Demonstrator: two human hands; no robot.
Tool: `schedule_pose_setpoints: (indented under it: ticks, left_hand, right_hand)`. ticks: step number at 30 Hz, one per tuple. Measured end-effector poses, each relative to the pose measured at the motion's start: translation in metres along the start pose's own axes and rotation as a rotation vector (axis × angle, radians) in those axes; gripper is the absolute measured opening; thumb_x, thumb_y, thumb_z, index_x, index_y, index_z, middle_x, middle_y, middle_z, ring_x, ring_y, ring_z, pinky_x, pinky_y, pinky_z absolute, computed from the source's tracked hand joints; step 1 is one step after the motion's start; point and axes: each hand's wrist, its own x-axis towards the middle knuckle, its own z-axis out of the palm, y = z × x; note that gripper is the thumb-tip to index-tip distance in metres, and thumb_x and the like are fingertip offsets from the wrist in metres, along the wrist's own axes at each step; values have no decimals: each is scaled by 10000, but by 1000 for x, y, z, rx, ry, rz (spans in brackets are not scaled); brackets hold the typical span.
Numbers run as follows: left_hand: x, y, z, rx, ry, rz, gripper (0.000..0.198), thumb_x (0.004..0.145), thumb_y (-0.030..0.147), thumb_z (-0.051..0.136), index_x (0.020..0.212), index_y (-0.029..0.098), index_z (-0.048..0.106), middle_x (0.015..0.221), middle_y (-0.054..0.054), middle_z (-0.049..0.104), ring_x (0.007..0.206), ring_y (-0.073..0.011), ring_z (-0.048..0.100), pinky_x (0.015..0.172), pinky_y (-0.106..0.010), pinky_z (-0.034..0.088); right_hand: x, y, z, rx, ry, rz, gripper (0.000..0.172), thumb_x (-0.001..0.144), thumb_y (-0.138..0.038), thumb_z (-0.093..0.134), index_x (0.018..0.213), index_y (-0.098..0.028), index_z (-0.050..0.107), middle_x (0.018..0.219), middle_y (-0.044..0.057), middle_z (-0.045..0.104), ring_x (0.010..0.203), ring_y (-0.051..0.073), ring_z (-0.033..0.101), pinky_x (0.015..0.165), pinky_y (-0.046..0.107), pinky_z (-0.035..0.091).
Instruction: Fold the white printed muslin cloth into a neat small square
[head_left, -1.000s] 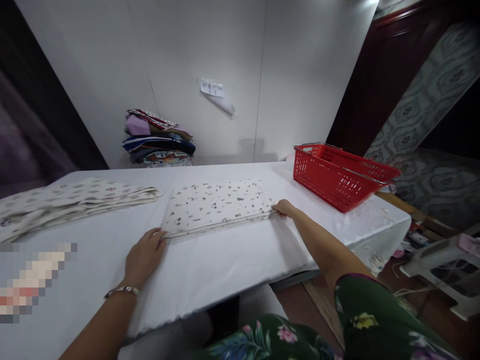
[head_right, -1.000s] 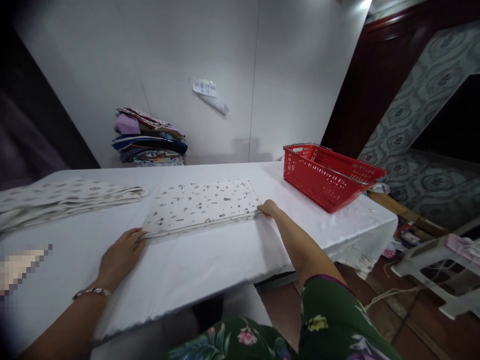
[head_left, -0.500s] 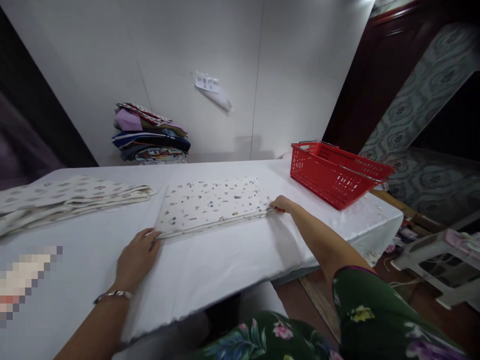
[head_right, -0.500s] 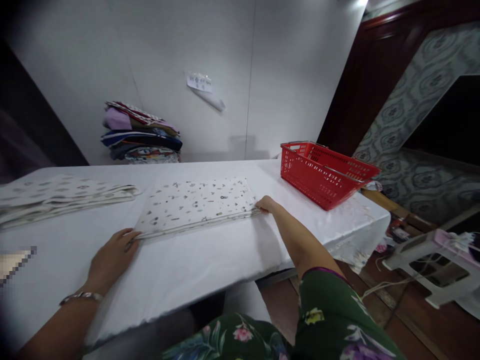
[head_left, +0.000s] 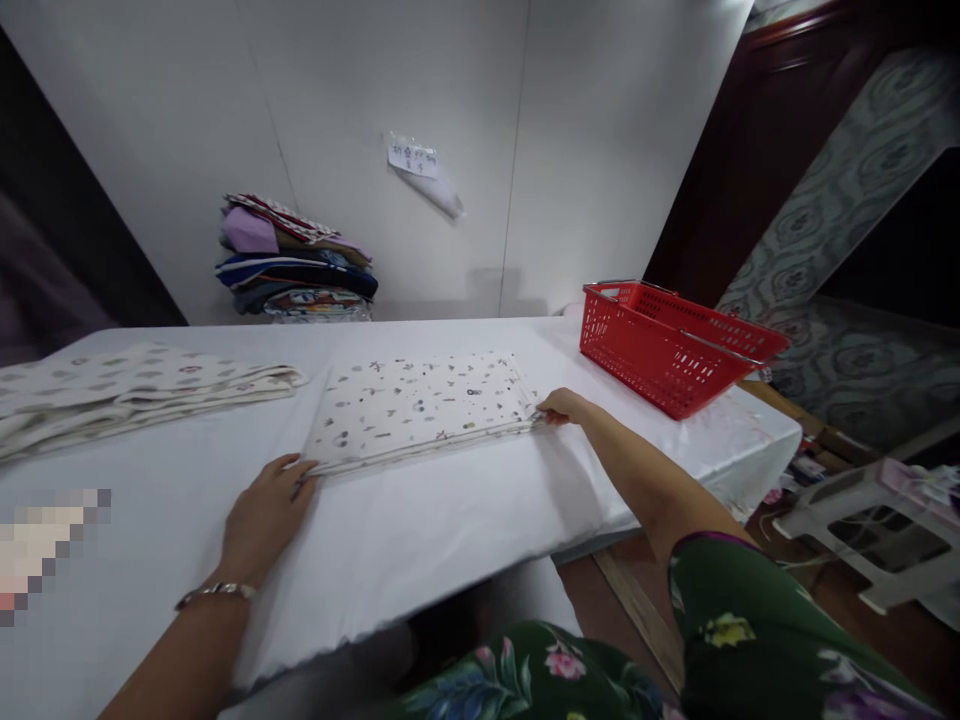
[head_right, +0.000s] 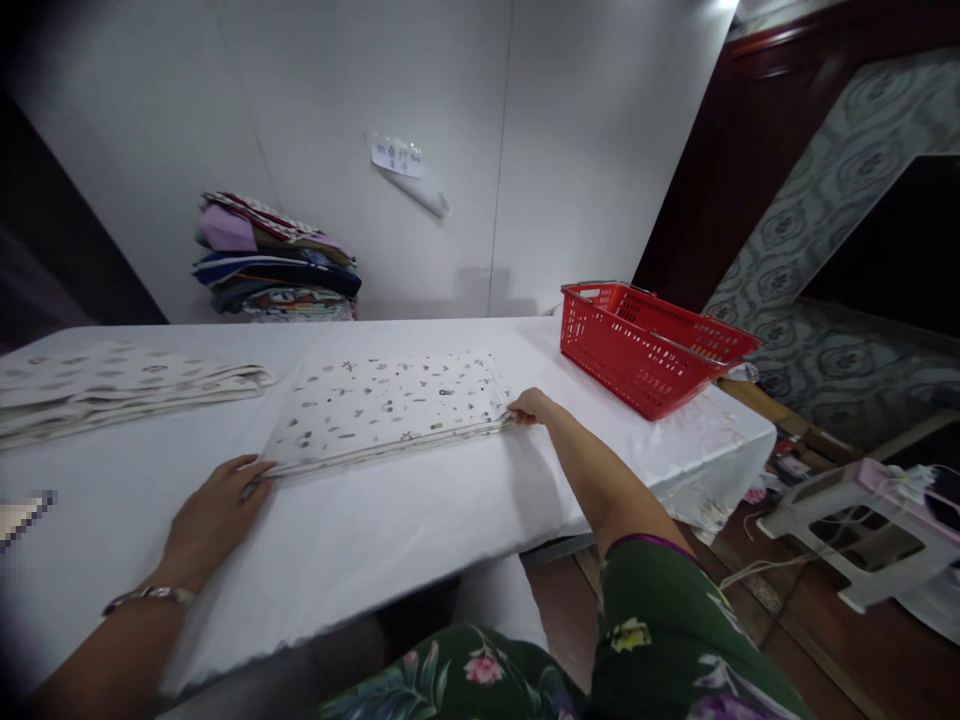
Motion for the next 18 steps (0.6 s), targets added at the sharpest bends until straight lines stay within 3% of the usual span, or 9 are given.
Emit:
schedule_pose_setpoints:
  ticks: [10, 14, 18]
  left_hand:
    - [-1, 3, -3, 54, 4, -25, 428, 920, 347, 275, 1186, 176, 563, 1382, -56, 440, 1071, -230, 562, 919, -366, 455]
    - [-2, 4, -5, 60, -22, -36, 434, 916, 356, 279, 1185, 176, 568, 1384, -60, 439, 1037, -242, 579, 904, -389, 462]
    - [-1, 1, -4, 31, -6, -31, 421, 907, 350, 304, 1173, 178, 581, 1378, -69, 444, 1047, -242, 574, 923, -399, 457]
  right_hand:
    - [-14, -7, 0, 270, -77, -122, 104, 839, -166, 621, 773, -116, 558, 590, 17, 620, 543, 99, 614, 590, 175, 542]
    - [-13, 6, 9, 197, -111, -37, 150, 797, -148, 666, 713, -87, 558, 549, 47, 609, 508, 129, 610, 577, 235, 559]
    - [-6, 9, 10, 87, -90, 11, 269, 721, -269, 762, 691, -95, 560, 485, 25, 578, 465, 137, 592, 527, 239, 549]
